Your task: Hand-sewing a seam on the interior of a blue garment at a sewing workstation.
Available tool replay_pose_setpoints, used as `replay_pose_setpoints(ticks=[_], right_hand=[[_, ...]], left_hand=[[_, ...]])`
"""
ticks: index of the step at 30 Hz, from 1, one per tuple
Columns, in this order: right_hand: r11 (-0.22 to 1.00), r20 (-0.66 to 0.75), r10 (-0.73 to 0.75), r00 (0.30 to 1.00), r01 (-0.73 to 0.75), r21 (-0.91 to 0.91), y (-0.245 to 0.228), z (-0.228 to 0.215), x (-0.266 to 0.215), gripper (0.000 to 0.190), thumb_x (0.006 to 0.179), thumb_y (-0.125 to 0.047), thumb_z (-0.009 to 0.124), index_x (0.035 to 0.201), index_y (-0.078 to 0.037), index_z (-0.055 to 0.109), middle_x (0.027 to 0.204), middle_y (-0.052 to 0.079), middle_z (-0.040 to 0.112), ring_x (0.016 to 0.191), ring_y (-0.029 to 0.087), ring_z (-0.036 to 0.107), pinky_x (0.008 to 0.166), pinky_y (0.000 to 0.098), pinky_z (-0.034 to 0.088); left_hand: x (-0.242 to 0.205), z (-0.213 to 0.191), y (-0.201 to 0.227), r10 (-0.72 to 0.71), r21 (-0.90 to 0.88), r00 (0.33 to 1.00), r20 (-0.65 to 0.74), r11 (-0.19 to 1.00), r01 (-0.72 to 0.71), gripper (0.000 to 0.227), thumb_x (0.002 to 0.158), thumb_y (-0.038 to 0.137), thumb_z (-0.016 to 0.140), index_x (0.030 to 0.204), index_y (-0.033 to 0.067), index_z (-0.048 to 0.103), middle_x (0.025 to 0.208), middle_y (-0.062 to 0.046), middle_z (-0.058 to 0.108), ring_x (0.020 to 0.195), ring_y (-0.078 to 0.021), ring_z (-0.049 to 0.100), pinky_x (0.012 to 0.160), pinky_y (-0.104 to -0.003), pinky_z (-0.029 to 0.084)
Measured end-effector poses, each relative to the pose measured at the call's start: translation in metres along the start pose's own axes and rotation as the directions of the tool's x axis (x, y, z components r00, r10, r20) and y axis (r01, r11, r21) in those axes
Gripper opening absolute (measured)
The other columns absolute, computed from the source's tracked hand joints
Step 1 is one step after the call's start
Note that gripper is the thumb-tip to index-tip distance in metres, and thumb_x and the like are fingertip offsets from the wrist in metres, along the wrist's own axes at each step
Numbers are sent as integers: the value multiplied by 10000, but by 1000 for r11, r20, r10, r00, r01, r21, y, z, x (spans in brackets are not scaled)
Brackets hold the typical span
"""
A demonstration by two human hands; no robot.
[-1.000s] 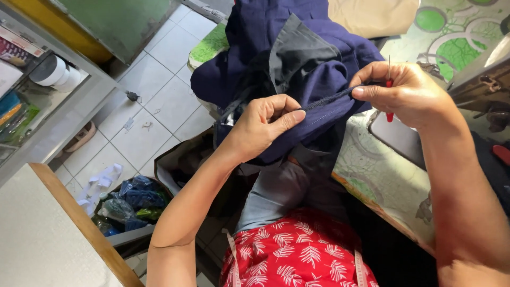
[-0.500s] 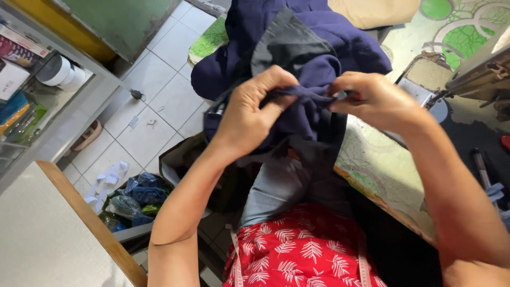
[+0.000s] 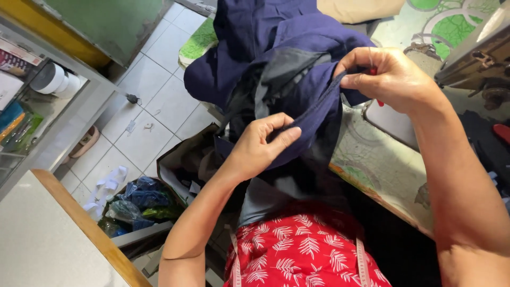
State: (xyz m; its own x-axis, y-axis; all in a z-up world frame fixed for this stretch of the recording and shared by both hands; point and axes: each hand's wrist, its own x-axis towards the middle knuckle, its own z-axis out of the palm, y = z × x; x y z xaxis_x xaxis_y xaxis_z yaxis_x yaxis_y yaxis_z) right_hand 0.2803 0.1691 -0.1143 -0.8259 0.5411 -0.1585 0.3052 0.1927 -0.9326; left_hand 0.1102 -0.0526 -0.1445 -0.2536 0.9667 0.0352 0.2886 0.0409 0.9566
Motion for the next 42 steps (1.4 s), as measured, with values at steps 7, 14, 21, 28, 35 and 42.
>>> replay_pose_setpoints(ticks=[7,14,21,28,35,42], right_hand=[[951,-33,11,999,-21,-309,0,5,1,103,967,-105,689,1037,-165,734,832,-44,625,663,90,422,629,257,368],[905,-93,-186,978,134,-403,3,9,-2,129,890,-40,766,989,-120,742,1086,21,669,974,141,630,848,293,487],[870,-45,-147,988,108,-480,4,10,-3,101,914,-61,733,1008,-96,727,1105,52,649,926,194,652,831,332,502],[704,-200,-196,960,-4,-710,-24,21,-36,483,971,-216,725,1368,-60,499,1207,186,517,1068,366,635,816,540,495],[684,-70,-534,843,382,-621,-44,24,-79,361,1015,138,496,1317,-32,599,1172,188,517,939,301,649,846,390,489],[696,-16,-432,902,323,-641,-4,30,-111,269,1038,-19,541,1292,-56,622,1025,131,568,824,292,619,737,395,488]], left_hand=[[16,22,3,150,344,976,-160,935,-87,333,850,402,753,1009,113,802,871,50,801,581,-57,552,616,-263,476],[21,25,0,161,149,979,-122,979,-143,242,941,272,715,1103,96,684,1054,32,724,1020,-87,680,935,-257,506],[13,21,21,115,228,992,-58,969,-99,281,930,170,681,1194,252,634,939,32,688,708,-88,505,748,-243,458],[10,29,22,179,139,984,-26,975,-174,164,951,98,696,1040,234,708,729,70,508,642,-64,419,697,-214,398],[32,46,-22,105,-113,993,53,989,-99,142,932,130,699,1060,120,761,1025,33,767,933,-45,669,870,-197,505],[30,45,-14,-66,-284,998,13,956,67,119,867,116,779,986,114,775,1008,12,766,954,-86,702,943,-231,553]])
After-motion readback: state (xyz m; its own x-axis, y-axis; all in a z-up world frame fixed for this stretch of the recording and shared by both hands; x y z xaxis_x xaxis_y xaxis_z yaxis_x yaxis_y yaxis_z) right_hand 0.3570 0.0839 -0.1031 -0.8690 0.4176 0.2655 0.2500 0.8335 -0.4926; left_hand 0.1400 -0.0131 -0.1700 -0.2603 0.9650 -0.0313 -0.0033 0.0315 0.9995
